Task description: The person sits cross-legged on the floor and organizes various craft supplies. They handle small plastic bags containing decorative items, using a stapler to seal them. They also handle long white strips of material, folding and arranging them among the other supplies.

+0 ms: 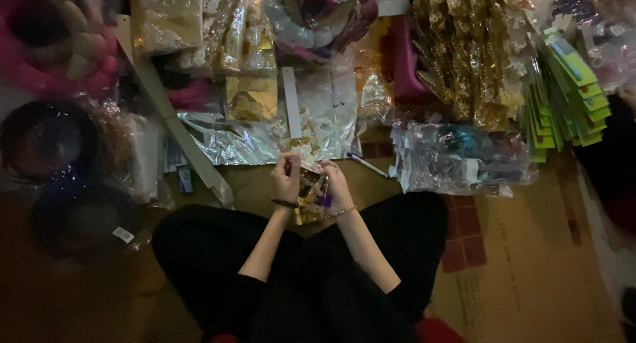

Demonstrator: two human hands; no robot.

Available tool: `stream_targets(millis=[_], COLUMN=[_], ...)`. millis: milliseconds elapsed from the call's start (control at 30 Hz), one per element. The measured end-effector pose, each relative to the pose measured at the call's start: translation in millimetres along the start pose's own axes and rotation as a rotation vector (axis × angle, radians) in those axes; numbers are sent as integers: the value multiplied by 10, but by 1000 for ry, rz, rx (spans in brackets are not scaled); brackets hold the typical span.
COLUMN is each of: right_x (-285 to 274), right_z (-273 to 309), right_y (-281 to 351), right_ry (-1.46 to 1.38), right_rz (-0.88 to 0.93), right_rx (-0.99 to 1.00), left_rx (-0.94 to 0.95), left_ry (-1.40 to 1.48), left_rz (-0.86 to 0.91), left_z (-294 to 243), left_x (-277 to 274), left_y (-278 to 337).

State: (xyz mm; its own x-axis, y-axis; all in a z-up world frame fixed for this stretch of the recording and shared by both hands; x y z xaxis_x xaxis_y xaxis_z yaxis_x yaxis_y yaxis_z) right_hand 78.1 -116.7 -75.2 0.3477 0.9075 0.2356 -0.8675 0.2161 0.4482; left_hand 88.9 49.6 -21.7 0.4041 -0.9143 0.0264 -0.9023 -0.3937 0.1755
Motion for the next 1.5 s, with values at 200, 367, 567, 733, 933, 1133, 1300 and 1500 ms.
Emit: stream_targets(millis=[200, 367, 567, 733, 933, 1133, 1300, 1500], right_x=[43, 128, 105, 108, -52, -171, -53, -94], right_z=[-29, -56, -72, 167, 448, 836, 826, 622], right_y=[-96, 23, 117, -5, -126, -477, -593, -804], right_ry=[2, -136, -139, 247, 537, 543, 588, 607], right_rz=[109, 154, 189, 277, 38, -62, -33, -44], right_rx=[-31, -9, -54, -336, -533, -493, -445, -363], left_rx=[30, -28, -66, -17, 16, -50, -208, -241], left_ry=[66, 235, 190, 199, 89, -196, -158, -286], left_rz=[-103, -171, -298, -331, -236, 153, 31, 126], left_z=[88, 174, 250, 184, 81, -67, -14, 140], left_x=[-42, -131, -300, -354, -115, 280, 110, 189], left_y=[-68, -112, -47, -44, -244, -506, -730, -862])
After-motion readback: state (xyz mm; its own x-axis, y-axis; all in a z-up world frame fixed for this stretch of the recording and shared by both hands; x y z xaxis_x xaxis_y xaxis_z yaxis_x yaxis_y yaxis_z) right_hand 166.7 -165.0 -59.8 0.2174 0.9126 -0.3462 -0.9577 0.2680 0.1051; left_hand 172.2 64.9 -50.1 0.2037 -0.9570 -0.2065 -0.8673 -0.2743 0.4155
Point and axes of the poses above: each hand's wrist, its own y-axis away from the middle knuckle, its own x-axis out of the palm, z = x × y, the point moved 9 cm from there along -y, towards the middle knuckle, and after that the axes turned 15 degrees about -x, right-handed, at the moved point
